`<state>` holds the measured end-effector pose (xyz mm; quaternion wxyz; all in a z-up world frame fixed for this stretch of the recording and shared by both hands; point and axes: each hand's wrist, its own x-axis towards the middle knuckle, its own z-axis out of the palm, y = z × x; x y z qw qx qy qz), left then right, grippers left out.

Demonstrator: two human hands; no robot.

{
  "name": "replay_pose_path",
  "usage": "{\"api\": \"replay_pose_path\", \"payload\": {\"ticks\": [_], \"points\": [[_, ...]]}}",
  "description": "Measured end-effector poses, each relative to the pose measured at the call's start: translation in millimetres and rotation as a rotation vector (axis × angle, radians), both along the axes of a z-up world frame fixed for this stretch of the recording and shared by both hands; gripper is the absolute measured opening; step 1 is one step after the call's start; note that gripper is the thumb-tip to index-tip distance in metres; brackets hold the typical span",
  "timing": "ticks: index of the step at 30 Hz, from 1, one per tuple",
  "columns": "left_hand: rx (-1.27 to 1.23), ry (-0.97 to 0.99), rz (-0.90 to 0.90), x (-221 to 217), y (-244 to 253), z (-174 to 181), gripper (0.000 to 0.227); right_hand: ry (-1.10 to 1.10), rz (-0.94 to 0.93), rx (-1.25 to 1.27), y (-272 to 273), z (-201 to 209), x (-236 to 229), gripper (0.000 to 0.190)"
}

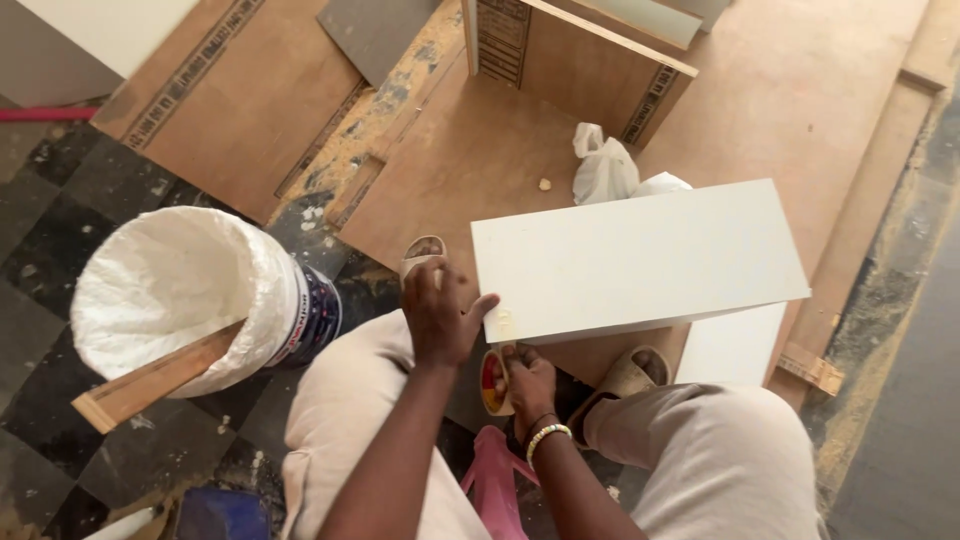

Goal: Applying adhesive tape to the edges of white furniture panels in a workshop.

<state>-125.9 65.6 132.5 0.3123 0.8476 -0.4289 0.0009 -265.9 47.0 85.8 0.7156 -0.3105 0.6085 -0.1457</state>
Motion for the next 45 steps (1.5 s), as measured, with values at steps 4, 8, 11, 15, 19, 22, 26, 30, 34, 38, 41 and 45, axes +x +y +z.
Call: {"api": "replay_pose_path", "payload": {"ticks": [4,8,11,15,19,22,26,30,34,38,41,45], "points": [[0.069,-0.029,-0.316,-16.7,20.2,-18.1,0.030,-0.044,0.019,-0.046,0.0,-20.0,-2.6,0.020],[-0.010,-0.153,-0.495,-24.1,33.8,-2.2,0.030,-0.070,0.022,-0.093,3.1,-24.8,-3.9,0.015],[-0.043,-0.155,-0.467,-24.9,27.6,-10.9,0.027,-0.069,0.023,-0.103,0.8,-19.3,-1.4,0.016],[-0.021,-0.108,-0.462,-25.7,21.2,-6.9,0.028,-0.044,-0.005,-0.100,1.5,-21.0,0.8,0.016],[0.025,-0.155,-0.451,-28.9,16.9,-6.8,0.028,-0.024,0.009,-0.121,2.3,-35.0,-1.9,0.019],[0.004,-0.206,-0.459,-29.4,16.4,-12.2,0.024,-0.006,0.030,-0.156,3.8,-30.2,0.2,0.020],[0.009,-0.201,-0.455,-30.6,19.7,-14.6,0.024,0.424,0.183,-0.414,27.3,-17.9,1.5,0.021],[0.034,-0.179,-0.476,-32.8,15.5,-8.8,0.026,0.498,0.345,-0.961,86.1,-39.5,-41.1,0.017],[0.045,-0.218,-0.469,-35.1,15.8,-18.4,0.030,0.409,0.351,-0.535,66.4,-27.7,-64.1,0.025],[0.128,-0.269,-0.463,-34.8,11.4,1.5,0.036,0.197,0.071,-0.514,-9.8,53.7,-100.7,0.020],[0.138,-0.276,-0.480,-30.4,11.8,6.3,0.037,0.125,0.023,-0.522,-40.5,76.3,-143.9,0.021],[0.145,-0.297,-0.496,-29.0,9.7,8.8,0.034,0.254,0.057,-0.578,-43.9,95.0,-190.8,0.027]]}}
